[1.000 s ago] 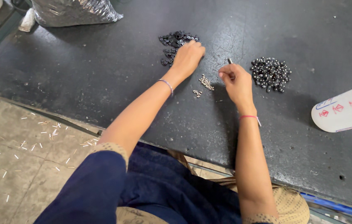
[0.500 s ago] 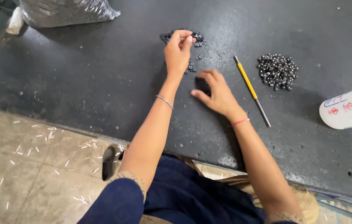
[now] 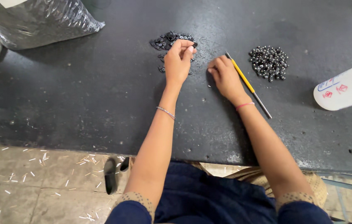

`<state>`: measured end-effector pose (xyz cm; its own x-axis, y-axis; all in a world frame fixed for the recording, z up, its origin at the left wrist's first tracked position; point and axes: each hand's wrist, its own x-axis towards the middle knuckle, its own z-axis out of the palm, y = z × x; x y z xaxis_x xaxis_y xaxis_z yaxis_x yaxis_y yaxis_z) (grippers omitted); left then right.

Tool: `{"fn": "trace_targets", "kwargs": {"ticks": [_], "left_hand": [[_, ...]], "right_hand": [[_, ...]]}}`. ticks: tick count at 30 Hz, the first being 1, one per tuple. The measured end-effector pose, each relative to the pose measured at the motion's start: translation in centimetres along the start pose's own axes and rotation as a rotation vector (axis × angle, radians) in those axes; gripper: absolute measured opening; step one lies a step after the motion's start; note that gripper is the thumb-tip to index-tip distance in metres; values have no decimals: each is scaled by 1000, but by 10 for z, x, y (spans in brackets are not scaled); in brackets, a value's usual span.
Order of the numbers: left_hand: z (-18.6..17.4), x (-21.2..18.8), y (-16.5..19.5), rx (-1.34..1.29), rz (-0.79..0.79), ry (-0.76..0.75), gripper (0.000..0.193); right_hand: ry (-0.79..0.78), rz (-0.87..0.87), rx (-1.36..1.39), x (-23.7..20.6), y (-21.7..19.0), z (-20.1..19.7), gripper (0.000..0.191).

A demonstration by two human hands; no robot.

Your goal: The person repeatedly picks small black plastic parts and silver metal pins from a table, inserts the pins into the parts by hand, and uses a yellow-handled tool to press or adjust the pins. The assembled units are placed back on the table in a growing pile.

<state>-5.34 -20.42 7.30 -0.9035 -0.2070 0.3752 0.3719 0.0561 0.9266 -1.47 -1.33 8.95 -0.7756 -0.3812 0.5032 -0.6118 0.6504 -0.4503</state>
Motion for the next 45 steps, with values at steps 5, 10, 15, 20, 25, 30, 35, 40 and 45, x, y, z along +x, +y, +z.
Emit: {"fn": "trace_targets", "kwargs": {"ticks": [5,10,15,20,25,30,35,40,45], "left_hand": [[-2,6,-1,-105,-44,29,10],[4,7,-1,-160,-82,27,10],[3,-2,-2,-142,-94,5,11],[-6,2,-10,19,-39,114,11],[-13,13,-26,-82,-114,177,9],[-2,14,-40,79,-16,172,8],[9,16,-43,-104,23,65,8],[8,16,-31,-123,-53,126,7],[30,-3,-22,-175,-192,-1,10]], "right_hand": [[39,74,8,-4,-1,-4,7],[25,-20,9,-16,-28,-4,24],[-32,10,-35,-21,-31,-9,11],[-10,15,-87,-19,-2,-28,10],[45,50,-64,-28,11,-34,7],[62,155,10,-32,11,-22,9],[155,345,327,-27,27,-26,15],[301,372,377,-27,42,-49,12],[231,376,67,-42,31,-66,12]]}}
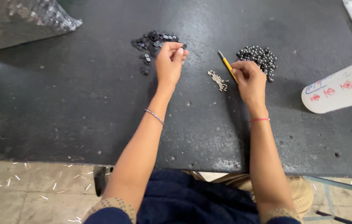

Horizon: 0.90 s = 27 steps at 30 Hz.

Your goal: The person repeatedly picks small black plastic parts and silver metal pins from a table, inserts the pins into the parts by hand, and uses a yellow-handled tool to press or adjust the pins. The assembled units are placed back on the table in a growing pile.

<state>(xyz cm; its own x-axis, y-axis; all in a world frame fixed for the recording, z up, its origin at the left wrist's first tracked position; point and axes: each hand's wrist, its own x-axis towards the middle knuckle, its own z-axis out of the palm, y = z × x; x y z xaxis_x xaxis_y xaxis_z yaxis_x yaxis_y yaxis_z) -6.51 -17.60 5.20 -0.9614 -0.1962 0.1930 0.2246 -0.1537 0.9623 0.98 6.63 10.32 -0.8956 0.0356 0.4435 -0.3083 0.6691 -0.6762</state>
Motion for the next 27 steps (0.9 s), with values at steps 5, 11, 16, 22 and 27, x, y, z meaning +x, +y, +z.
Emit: {"fn": "trace_targets", "kwargs": {"ticks": [5,11,16,22,27], "left_hand": [[23,-20,-6,31,-12,-160,23],[32,-34,-6,23,-85,-217,22],[37,-36,-8,14,-114,-217,22],[39,-38,-13,-72,-146,-241,23],[42,-38,-17,-100,-151,-259,23]], "right_hand": [[-158,-56,-230,0,-5,-13,21],[-243,-66,-201,-2,-5,-16,25],[-287,-28,-181,-1,-5,-15,28],[-201,13,-175,-6,-7,-8,22],[-151,7,-210,-6,-7,-7,20]]}}
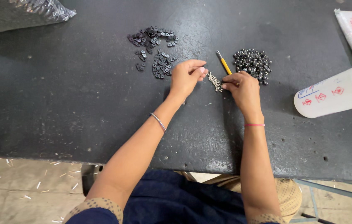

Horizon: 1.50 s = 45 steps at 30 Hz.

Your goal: The person repeatedly picks small black plastic parts and silver metal pins from a table, inserts the pins into the parts by hand, and uses a yellow-handled tool to press or adjust the pins. The assembled units are placed back on the table in a growing pile.

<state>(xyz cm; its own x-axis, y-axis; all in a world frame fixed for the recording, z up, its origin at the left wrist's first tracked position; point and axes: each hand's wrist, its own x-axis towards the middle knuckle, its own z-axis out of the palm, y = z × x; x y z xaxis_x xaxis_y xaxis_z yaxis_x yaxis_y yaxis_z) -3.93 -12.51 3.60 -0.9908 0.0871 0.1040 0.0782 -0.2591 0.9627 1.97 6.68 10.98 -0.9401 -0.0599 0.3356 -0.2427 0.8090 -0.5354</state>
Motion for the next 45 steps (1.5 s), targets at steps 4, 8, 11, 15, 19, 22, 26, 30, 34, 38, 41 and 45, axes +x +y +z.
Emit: {"fn": "trace_targets", "kwargs": {"ticks": [4,8,11,15,19,22,26,30,34,38,41,45], "left_hand": [[4,-1,-4,2,22,-9,21],[5,0,-7,-3,21,-21,20],[6,0,-7,-5,30,-27,20],[6,-2,-1,32,39,-21,20],[6,-5,6,116,63,-6,19],[8,-8,11,175,53,6,19],[10,-11,18,227,119,4,18],[10,-15,27,256,121,-2,16],[10,-19,34,293,172,-3,14],[10,-21,38,315,156,4,13],[11,-21,39,314,180,4,12],[8,-20,39,323,194,-26,11]], "right_hand": [[23,8,-59,0,2,4,16],[62,-70,-176,-2,1,9,8],[54,-86,-116,-3,-2,8,7],[79,-1,55,1,-13,9,11],[138,56,319,2,-26,16,13],[125,23,348,0,-32,19,12],[100,37,367,0,-36,20,10],[89,54,368,0,-36,20,11],[79,116,428,0,-35,20,11],[72,122,484,0,-34,22,11],[58,120,504,1,-32,22,9],[60,99,565,1,-28,23,12]]}}
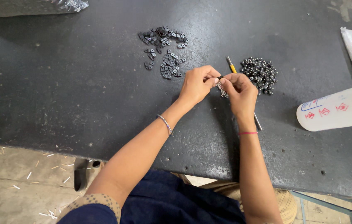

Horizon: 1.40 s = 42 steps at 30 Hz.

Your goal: The person repeatedly picks small black plastic parts and silver metal pins from a table, inserts the pins into the parts by hand, and uses a yellow-handled tool to press or adjust the pins. The assembled units are placed back on the table in a growing pile.

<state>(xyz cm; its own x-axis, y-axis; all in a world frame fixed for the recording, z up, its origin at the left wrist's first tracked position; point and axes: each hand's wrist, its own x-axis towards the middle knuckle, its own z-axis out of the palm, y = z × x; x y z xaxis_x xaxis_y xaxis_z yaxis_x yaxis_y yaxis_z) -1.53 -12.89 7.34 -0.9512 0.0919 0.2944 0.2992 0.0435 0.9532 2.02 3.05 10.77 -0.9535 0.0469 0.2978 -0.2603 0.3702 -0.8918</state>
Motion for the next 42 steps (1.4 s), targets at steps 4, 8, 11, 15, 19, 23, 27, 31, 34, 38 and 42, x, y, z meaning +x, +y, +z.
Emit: {"fn": "trace_targets", "kwargs": {"ticks": [4,8,11,15,19,23,27,31,34,38,42], "left_hand": [[2,0,1,5,10,-12,9],[5,-4,3,23,40,8,9],[8,-6,5,-31,37,1,9],[10,-8,5,16,52,3,10],[13,-6,-1,-27,66,6,12],[11,2,-8,-410,-22,-56,17],[1,7,-13,-596,-159,-43,20],[-12,17,-15,-833,-314,5,18],[-16,19,-18,-878,-351,29,20],[-16,19,-22,-828,-286,27,25],[-14,16,-25,-786,-271,12,27]], "right_hand": [[-8,10,104,4,9,-1,18],[-71,-20,141,7,22,-3,11],[-65,-59,118,6,32,-3,11],[-49,-78,40,6,38,-2,12],[-30,-81,84,7,35,0,12],[-28,-1,316,10,26,2,11],[16,-20,185,11,19,-7,13],[56,-113,-333,8,19,-26,16],[-34,-129,-484,6,20,-33,20],[-89,-110,-463,8,18,-28,23],[-81,-137,-517,7,12,-23,22]]}}
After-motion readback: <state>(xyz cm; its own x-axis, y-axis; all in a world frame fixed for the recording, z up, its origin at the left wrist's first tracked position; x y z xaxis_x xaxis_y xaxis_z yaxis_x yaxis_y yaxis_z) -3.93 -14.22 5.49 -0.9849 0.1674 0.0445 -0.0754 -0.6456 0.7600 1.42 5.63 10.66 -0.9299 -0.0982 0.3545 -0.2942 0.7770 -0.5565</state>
